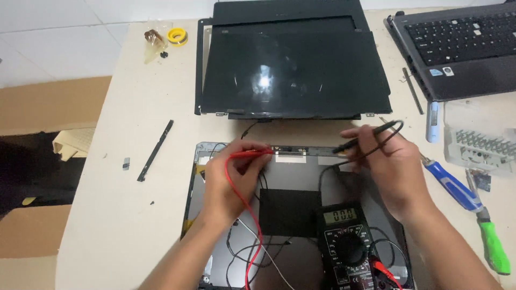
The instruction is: Testing a laptop LCD circuit board using a digital multimeter to diagnose electrical issues.
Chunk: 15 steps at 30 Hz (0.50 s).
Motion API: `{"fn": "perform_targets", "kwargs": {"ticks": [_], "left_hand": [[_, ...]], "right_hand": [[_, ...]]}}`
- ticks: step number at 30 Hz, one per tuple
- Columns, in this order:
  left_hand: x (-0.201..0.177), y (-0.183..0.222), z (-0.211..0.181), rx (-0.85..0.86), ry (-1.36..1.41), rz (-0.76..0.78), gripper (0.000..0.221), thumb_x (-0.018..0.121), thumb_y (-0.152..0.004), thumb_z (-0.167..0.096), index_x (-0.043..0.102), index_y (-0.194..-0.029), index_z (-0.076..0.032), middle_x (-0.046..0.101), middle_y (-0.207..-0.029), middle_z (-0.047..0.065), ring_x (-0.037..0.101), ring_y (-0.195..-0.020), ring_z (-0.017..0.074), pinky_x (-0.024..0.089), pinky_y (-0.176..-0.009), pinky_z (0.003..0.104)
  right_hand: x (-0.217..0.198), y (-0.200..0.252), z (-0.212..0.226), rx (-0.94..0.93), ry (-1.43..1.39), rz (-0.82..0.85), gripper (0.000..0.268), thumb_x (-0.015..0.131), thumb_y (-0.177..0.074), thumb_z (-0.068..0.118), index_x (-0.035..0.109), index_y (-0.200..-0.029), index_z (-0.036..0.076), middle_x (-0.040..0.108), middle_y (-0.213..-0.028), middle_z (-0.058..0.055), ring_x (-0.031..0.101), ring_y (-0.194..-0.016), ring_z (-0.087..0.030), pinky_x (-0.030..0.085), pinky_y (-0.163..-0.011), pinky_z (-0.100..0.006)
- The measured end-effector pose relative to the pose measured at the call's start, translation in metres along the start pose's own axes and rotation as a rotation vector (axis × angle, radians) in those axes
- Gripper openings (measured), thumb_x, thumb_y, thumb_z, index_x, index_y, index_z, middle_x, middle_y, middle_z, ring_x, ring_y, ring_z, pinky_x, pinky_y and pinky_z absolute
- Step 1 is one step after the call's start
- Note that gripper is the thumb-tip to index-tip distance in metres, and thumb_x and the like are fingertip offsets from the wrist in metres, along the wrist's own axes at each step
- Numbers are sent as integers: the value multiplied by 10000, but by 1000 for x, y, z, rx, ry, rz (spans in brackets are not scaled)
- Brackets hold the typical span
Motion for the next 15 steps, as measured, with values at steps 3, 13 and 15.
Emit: {"fn": "perform_targets", "kwargs": {"ticks": [3,13,15], "left_hand": [[2,3,-8,153,-25,-17,94,715,-858,-155,746,-937,-114,767,-844,13,719,-716,105,591,-672,204],[2,7,-13,337,-79,-82,90,695,-871,-133,720,-946,-90,757,-888,37,724,-781,160,577,-696,261],[2,8,-11,325,-58,-71,118,685,-881,-129,709,-987,-83,747,-919,56,716,-806,180,584,-706,259]], "right_hand": [[8,4,15,-1,94,30,345,470,-1041,218,718,-1074,-20,696,-817,-170,667,-663,-252,586,-614,-330],[14,3,10,-82,261,48,329,484,-1021,235,758,-1091,66,757,-876,-92,691,-753,-171,562,-713,-273],[14,5,8,-45,192,-2,292,527,-1008,236,750,-1075,61,762,-848,-114,728,-752,-180,585,-697,-261]]}}
Point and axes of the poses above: each hand's wrist, its own y-axis away from the middle knuckle, its own x-axis out of the palm, z = x × y, the point moved 10 cm from there along -y, towards the middle knuckle
